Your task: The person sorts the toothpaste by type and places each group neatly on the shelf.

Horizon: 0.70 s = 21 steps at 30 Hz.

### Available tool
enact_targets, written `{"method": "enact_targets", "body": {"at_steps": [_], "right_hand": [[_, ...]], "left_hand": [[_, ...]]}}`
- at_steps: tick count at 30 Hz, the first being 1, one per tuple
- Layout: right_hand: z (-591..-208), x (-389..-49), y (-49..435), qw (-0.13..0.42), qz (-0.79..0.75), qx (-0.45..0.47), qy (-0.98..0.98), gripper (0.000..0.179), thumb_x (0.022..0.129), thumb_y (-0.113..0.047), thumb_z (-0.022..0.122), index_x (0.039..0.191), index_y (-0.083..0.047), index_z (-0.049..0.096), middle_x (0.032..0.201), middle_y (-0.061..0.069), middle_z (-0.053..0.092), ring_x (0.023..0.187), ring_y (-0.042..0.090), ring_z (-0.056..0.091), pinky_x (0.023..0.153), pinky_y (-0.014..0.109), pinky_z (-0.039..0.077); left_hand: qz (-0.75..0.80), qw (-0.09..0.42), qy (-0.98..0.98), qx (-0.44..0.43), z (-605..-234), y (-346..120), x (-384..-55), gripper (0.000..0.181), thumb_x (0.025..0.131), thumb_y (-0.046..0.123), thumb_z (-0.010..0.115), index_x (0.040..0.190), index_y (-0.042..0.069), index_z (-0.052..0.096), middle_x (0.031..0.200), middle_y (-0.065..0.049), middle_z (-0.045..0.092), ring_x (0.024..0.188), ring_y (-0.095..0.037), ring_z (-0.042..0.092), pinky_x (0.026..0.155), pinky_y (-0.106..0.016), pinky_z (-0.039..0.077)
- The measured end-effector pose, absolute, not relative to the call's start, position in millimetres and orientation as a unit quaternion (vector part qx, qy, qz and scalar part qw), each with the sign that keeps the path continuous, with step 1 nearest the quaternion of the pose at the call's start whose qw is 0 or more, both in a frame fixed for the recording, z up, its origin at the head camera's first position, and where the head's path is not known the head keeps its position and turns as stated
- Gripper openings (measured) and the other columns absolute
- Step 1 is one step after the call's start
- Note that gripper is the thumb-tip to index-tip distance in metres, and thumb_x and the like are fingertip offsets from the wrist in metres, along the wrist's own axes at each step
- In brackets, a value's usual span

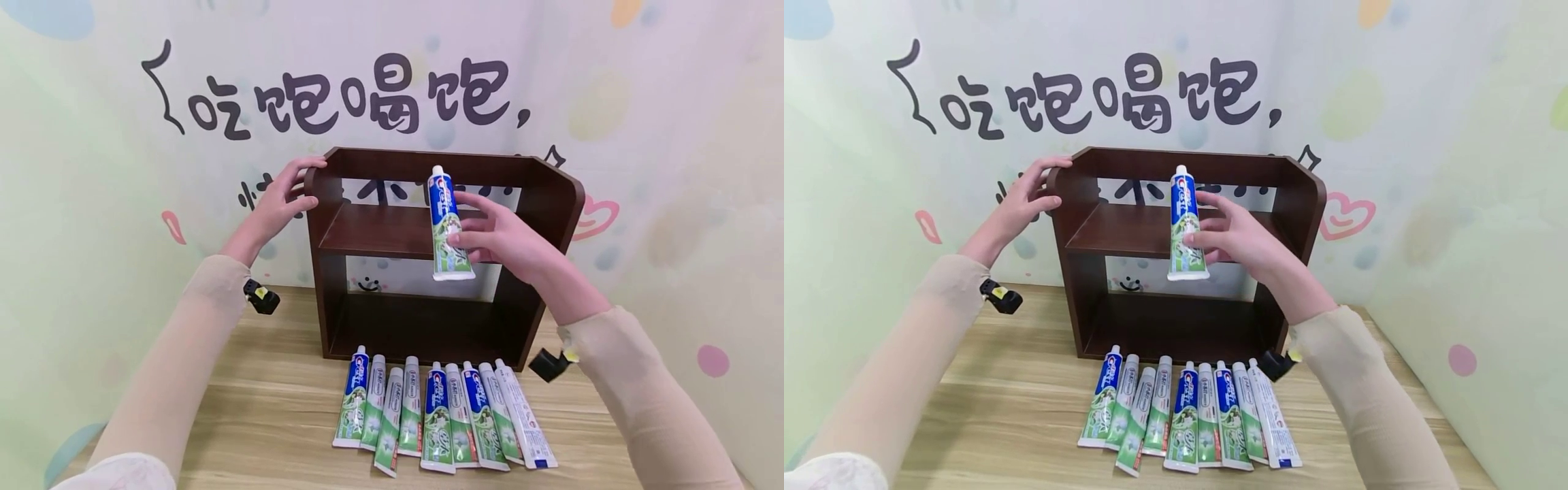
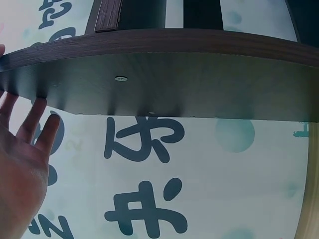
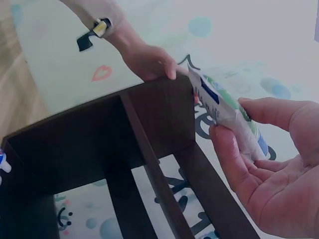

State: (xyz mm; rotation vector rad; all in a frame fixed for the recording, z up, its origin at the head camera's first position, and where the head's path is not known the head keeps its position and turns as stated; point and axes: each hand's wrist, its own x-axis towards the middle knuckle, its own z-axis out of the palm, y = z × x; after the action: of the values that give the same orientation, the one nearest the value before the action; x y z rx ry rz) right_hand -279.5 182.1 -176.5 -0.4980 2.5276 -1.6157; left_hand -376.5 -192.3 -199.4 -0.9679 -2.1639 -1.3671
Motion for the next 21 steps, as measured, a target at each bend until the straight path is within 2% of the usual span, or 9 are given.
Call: {"method": "enact_targets", "body": {"at_steps": [5, 14, 21], "right_hand": [[-170.0, -296.4, 173.6, 0.035, -0.544, -0.152, 0.824, 0.077, 0.091, -0.027, 0.07, 0.154, -0.036, 0.026, 0.138, 0.01, 0.054, 0.106, 0.022, 0.065, 0.079, 0.023, 0.058], [-171.5, -324.7, 159.2, -0.01, -0.568, -0.183, 0.802, 0.074, 0.091, -0.025, 0.07, 0.152, -0.037, 0.03, 0.133, 0.011, 0.056, 0.103, 0.025, 0.065, 0.075, 0.026, 0.059], [-175.6, -341.1, 140.6, -0.026, -0.607, -0.19, 0.771, 0.075, 0.091, -0.024, 0.07, 0.151, -0.041, 0.029, 0.138, 0.008, 0.055, 0.116, 0.026, 0.06, 0.079, 0.028, 0.058]], "left_hand": [[-0.49, 0.206, -0.772, -0.348, -200.3, -191.5, -376.5, 0.054, 0.092, 0.01, 0.058, 0.144, 0.018, 0.045, 0.158, 0.002, 0.037, 0.137, -0.029, 0.043, 0.114, -0.052, 0.036], [-0.487, 0.21, -0.776, -0.342, -203.3, -191.9, -377.0, 0.054, 0.092, 0.01, 0.056, 0.145, 0.016, 0.043, 0.158, 0.0, 0.036, 0.138, -0.029, 0.042, 0.112, -0.049, 0.038], [-0.489, 0.213, -0.774, -0.342, -203.1, -190.4, -378.5, 0.055, 0.092, 0.011, 0.057, 0.145, 0.017, 0.043, 0.157, 0.001, 0.036, 0.136, -0.028, 0.042, 0.112, -0.048, 0.038]]}}
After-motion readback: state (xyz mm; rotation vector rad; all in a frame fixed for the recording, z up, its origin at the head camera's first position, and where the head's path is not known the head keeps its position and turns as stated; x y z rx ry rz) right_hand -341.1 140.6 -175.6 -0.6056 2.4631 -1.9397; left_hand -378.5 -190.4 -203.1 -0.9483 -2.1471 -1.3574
